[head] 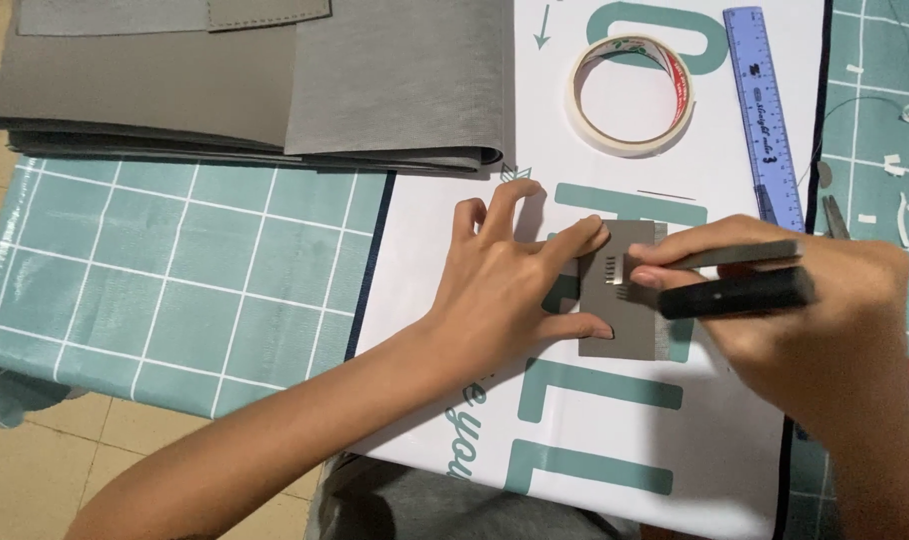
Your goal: Using a mallet and a pronged punch tool to create a row of stitching holes in a piece of leather
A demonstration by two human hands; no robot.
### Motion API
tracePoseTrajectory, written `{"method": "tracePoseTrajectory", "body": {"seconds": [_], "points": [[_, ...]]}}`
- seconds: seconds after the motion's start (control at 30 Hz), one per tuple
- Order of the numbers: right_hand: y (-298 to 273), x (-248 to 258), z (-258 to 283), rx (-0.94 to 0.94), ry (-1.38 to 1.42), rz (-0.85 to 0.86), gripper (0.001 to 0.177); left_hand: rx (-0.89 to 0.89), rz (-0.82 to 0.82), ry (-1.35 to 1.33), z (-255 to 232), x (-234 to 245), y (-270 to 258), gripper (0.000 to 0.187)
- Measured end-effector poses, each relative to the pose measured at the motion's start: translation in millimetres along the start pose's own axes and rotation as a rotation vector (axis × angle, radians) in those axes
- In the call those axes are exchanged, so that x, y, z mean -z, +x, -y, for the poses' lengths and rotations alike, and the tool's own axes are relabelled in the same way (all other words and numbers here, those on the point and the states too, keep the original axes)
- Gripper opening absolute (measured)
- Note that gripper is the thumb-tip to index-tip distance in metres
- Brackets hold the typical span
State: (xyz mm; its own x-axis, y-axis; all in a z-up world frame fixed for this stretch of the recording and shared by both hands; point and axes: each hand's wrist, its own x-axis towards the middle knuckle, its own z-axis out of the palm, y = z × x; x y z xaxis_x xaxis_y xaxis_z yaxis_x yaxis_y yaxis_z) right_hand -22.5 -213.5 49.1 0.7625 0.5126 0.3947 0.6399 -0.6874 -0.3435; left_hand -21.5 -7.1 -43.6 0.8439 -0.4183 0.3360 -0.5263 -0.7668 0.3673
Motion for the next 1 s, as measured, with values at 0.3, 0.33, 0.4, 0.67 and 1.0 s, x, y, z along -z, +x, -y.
{"method": "tracePoseTrajectory", "body": {"seconds": [0.3,0.33,0.4,0.67,1.0], "points": [[3,-9,-9,-0.236,0.338,0.113,0.024,-0.029,-0.086,-0.137,-2,9,-14,0.093],[2,-9,-9,-0.216,0.320,0.109,0.022,-0.077,-0.132,-0.099,-5,13,-17,0.064],[2,-12,-9,-0.197,0.303,0.100,0.021,-0.128,-0.176,-0.061,-10,17,-29,0.036],[-1,-19,-15,-0.195,0.250,0.089,0.015,-0.258,-0.143,0.115,-22,20,-50,0.029],[-4,-20,-18,-0.081,0.188,0.081,0.019,-0.305,-0.124,0.023,-22,23,-49,0.030]]}}
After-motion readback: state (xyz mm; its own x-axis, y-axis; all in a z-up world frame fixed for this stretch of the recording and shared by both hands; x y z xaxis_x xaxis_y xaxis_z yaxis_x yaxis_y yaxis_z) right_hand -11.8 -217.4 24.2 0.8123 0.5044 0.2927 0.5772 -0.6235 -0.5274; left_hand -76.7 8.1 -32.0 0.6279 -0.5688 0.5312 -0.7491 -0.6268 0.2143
